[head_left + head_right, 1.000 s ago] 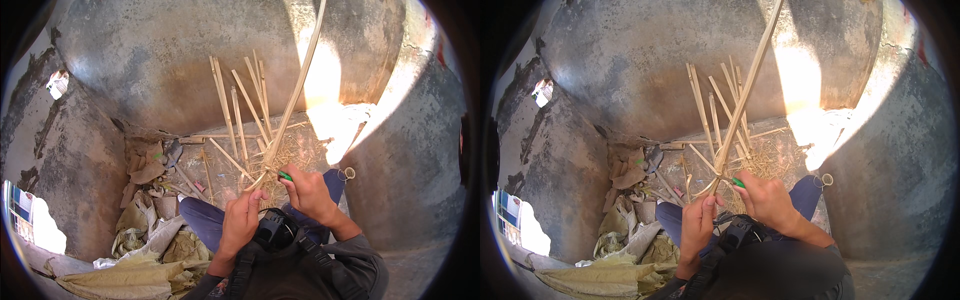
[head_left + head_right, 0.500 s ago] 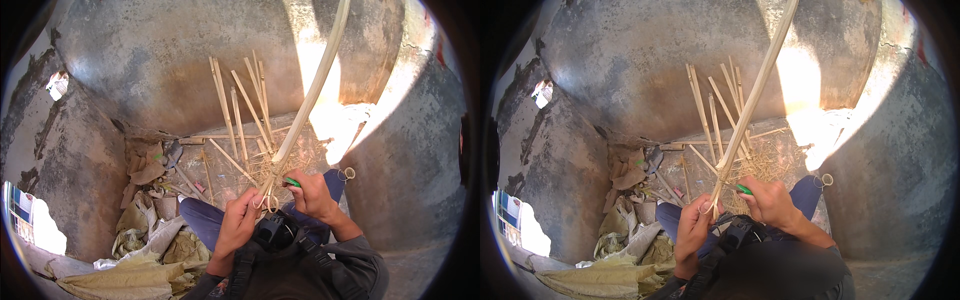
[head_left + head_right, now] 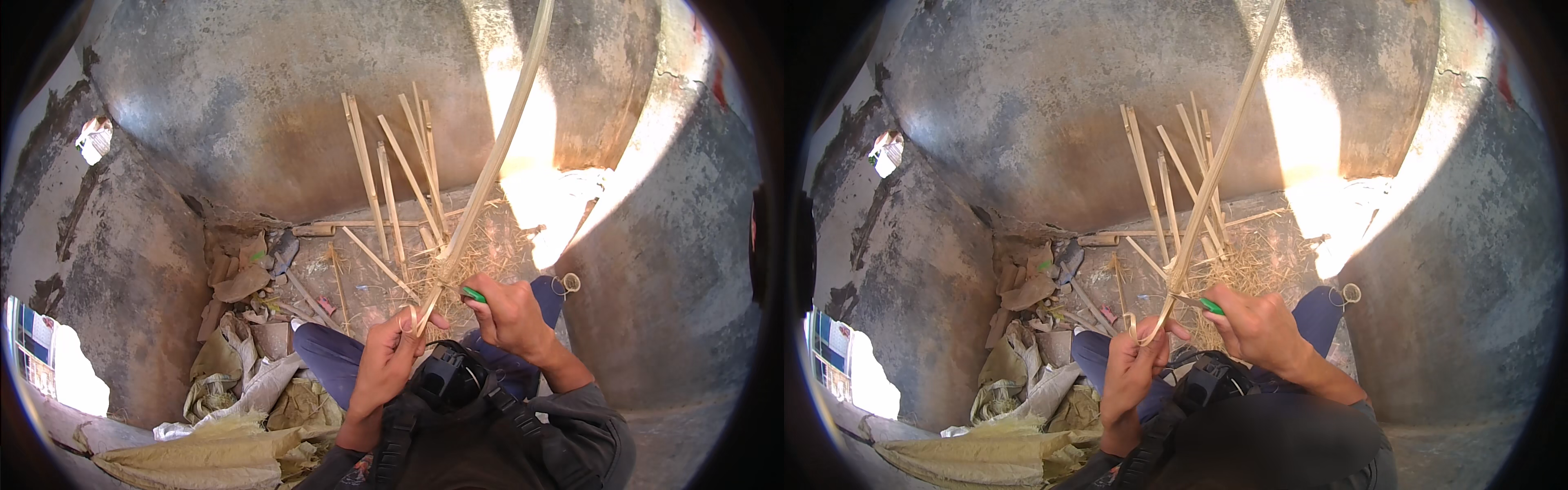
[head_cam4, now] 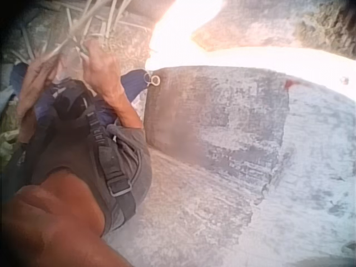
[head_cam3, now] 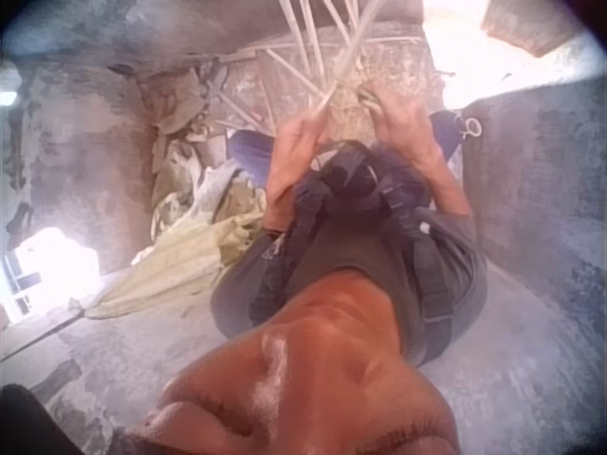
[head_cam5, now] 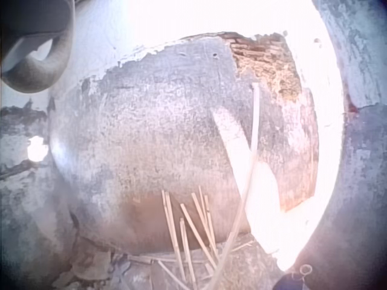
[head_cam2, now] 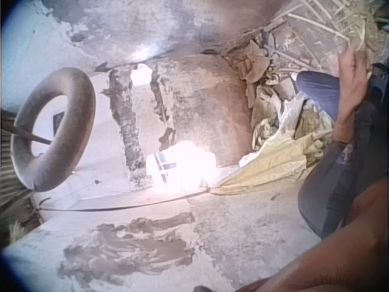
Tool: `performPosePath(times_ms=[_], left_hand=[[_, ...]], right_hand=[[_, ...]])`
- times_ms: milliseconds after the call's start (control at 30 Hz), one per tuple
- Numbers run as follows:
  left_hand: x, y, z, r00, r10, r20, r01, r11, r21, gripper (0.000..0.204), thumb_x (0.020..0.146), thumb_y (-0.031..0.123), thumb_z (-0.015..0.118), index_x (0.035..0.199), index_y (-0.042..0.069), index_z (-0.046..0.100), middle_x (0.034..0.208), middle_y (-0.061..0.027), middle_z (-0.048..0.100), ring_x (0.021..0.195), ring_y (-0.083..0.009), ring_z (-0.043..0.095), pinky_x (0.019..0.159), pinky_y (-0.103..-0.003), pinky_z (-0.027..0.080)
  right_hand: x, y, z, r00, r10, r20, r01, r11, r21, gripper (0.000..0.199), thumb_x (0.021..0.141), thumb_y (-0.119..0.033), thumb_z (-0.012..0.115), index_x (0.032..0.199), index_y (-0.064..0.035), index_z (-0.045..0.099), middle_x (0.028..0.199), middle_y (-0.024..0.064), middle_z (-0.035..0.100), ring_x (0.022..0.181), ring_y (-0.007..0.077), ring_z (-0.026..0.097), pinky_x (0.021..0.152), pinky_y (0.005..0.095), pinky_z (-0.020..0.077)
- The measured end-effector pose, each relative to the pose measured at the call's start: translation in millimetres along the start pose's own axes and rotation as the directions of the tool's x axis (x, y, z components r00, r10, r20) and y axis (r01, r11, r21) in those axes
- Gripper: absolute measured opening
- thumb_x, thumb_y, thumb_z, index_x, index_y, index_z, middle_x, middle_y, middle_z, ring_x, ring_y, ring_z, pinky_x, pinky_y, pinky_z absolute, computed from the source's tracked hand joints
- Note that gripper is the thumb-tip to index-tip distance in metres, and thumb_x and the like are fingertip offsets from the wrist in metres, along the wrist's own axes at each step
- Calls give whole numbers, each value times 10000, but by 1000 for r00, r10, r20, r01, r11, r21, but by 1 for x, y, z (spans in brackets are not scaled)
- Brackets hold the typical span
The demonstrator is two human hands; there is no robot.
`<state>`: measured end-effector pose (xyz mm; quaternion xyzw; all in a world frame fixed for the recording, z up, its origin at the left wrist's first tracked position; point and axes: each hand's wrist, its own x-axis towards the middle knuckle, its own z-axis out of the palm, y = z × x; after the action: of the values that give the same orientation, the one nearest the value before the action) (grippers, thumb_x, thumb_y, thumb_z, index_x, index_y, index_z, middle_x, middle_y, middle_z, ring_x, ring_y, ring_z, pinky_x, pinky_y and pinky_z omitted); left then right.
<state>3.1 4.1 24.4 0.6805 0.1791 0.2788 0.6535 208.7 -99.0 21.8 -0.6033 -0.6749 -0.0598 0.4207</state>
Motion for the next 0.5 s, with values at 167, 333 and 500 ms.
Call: performPosePath(times_ms=[167, 333, 500], left_hand=[[-3, -3, 3, 993, 84, -77, -71, 985, 157, 300, 1163, 200, 514, 1060, 1, 713, 639, 60, 456, 565, -24, 382, 515, -260, 261], [-12, 4, 17, 944, 278, -175, -149, 837, 526, 198, 1116, 145, 581, 1067, -19, 681, 657, -163, 594, 555, -345, 640, 531, -395, 452], [-17, -10, 21, 926, 335, -172, -159, 761, 629, 186, 1114, 159, 593, 1037, 3, 659, 711, -195, 653, 677, -443, 708, 551, -467, 504]], right_hand=[[3, -7, -7, 998, 40, 47, -39, 999, -29, 154, 1027, -146, 693, 1094, -33, 613, 811, 149, 708, 674, 360, 708, 545, 436, 532], [1, -12, -14, 995, 63, 78, -60, 997, -47, 173, 1010, -160, 715, 1073, -43, 604, 819, 155, 717, 688, 371, 713, 555, 442, 540], [3, -23, -20, 993, 76, 92, -69, 994, -80, 197, 1002, -181, 732, 1063, -53, 595, 830, 145, 730, 694, 374, 717, 558, 449, 543]])
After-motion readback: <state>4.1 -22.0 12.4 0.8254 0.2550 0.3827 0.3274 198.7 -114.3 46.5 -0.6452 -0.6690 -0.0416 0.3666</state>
